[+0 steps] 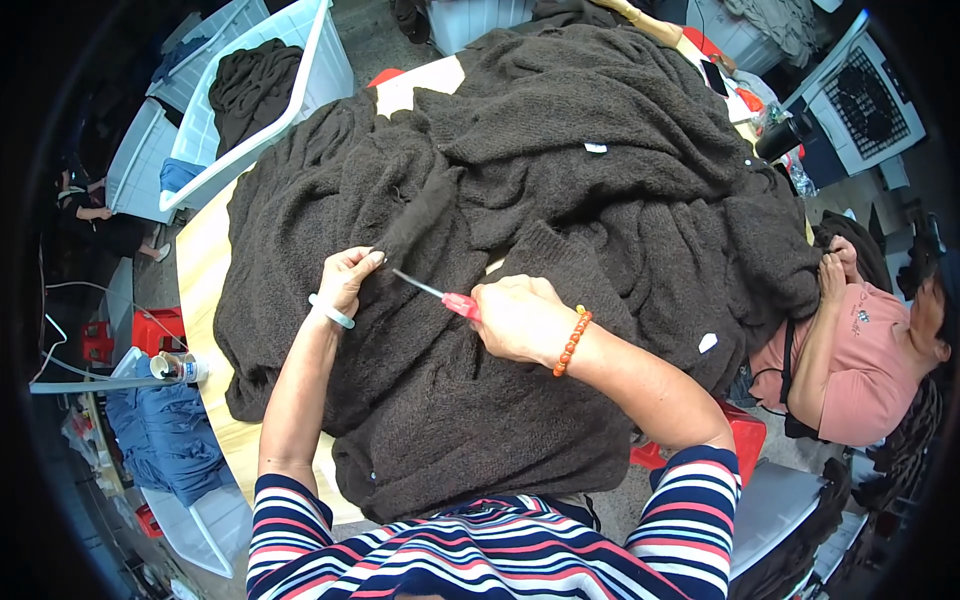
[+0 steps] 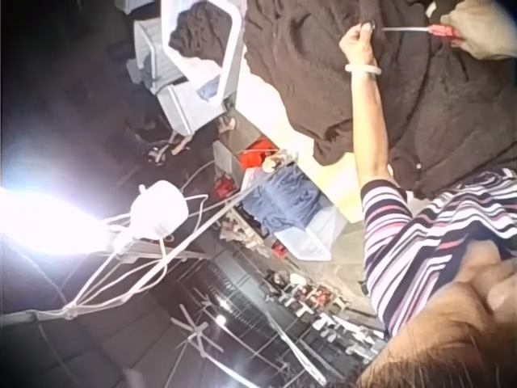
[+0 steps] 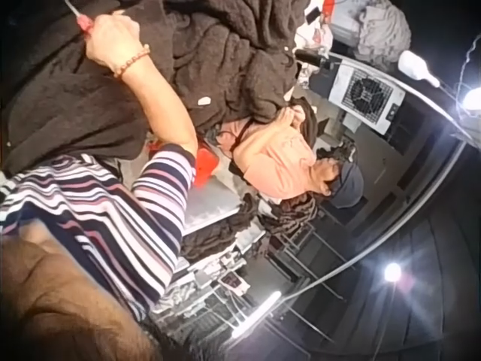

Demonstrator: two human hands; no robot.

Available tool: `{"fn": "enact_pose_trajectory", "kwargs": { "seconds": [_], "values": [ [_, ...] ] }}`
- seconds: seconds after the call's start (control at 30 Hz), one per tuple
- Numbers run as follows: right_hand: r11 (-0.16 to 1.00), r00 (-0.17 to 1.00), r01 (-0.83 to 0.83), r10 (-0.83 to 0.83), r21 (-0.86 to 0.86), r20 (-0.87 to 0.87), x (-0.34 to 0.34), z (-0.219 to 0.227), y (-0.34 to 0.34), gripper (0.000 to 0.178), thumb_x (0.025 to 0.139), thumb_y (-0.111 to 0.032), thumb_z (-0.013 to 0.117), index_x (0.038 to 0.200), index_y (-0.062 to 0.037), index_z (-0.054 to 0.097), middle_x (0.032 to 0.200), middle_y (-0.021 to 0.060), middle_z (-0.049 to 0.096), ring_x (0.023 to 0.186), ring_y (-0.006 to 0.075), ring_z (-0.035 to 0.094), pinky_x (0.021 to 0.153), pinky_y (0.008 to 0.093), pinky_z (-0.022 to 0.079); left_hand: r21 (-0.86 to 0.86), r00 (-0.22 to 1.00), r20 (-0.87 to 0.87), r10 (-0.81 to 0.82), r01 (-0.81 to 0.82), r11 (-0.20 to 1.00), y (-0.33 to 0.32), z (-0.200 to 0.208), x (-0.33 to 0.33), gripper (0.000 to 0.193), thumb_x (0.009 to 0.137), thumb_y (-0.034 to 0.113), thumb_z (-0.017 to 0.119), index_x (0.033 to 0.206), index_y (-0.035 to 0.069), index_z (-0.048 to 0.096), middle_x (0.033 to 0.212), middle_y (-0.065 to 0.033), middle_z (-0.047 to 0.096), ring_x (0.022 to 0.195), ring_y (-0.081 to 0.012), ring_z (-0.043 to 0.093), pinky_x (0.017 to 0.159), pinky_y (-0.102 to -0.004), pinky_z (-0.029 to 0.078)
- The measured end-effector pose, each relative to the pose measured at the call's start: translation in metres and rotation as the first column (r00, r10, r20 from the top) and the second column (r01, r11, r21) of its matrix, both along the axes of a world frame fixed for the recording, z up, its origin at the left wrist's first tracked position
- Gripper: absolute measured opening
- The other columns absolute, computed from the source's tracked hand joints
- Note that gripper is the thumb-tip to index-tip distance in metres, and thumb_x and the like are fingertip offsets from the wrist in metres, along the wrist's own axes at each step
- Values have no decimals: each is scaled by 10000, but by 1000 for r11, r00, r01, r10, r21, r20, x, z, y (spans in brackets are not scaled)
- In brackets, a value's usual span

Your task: Trim loose threads from brown garment pieces using thread snips while inspecting them.

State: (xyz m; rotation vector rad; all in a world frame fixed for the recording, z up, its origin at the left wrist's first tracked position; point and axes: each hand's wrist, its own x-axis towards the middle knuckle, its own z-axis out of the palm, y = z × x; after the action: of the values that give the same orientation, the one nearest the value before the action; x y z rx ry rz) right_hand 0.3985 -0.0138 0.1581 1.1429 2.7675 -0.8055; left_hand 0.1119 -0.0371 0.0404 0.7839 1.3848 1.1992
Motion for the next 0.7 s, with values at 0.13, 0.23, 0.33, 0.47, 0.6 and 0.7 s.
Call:
{"fn": "enact_pose_trajectory", "kwargs": {
  "seconds": [0.13,0.23,0.33,0.47,0.6,0.7],
  "values": [
    [999,1000,18,-17,30,-17,-3,-1,3,224,862,-258,608,902,-38,610,755,189,661,757,377,670,697,475,527,7,998,1,-61,61,998,-3,-5,-2,90,866,94,711,900,16,684,801,29,659,698,-43,570,659,-193,452],
    [1000,1000,-15,15,-18,8,-3,-6,3,220,860,-255,610,889,-37,609,751,188,659,754,373,671,692,476,526,-1,1000,10,-6,6,1000,-4,-5,6,81,869,92,707,889,19,681,793,31,655,693,-40,565,652,-191,447],
    [1000,999,2,-1,-23,32,-5,-2,2,203,857,-231,609,859,-32,648,781,186,673,801,342,684,706,433,541,-23,1000,18,13,-12,1000,-3,-3,3,78,870,93,706,880,21,679,792,30,654,687,-40,559,646,-192,442],
    [1000,1000,3,-3,-6,-3,-3,-8,5,209,856,-245,613,882,-38,609,764,194,660,780,371,670,711,472,523,-25,998,36,51,-51,998,-6,0,4,75,870,92,705,877,21,679,790,30,651,681,-42,554,640,-195,439],
    [999,1000,-3,2,-36,-17,-6,-6,5,200,857,-236,608,883,-38,609,769,195,661,783,372,669,715,471,521,-35,999,26,32,-31,999,-8,0,5,72,868,92,708,864,26,679,790,31,648,689,-43,553,649,-196,436],
    [1000,1000,0,0,-6,-28,-5,-13,6,201,857,-237,608,884,-38,611,762,193,661,772,373,669,708,472,522,-27,999,26,27,-26,999,-8,0,9,72,868,93,708,855,29,679,788,32,647,693,-42,551,654,-195,432]
  ]
}}
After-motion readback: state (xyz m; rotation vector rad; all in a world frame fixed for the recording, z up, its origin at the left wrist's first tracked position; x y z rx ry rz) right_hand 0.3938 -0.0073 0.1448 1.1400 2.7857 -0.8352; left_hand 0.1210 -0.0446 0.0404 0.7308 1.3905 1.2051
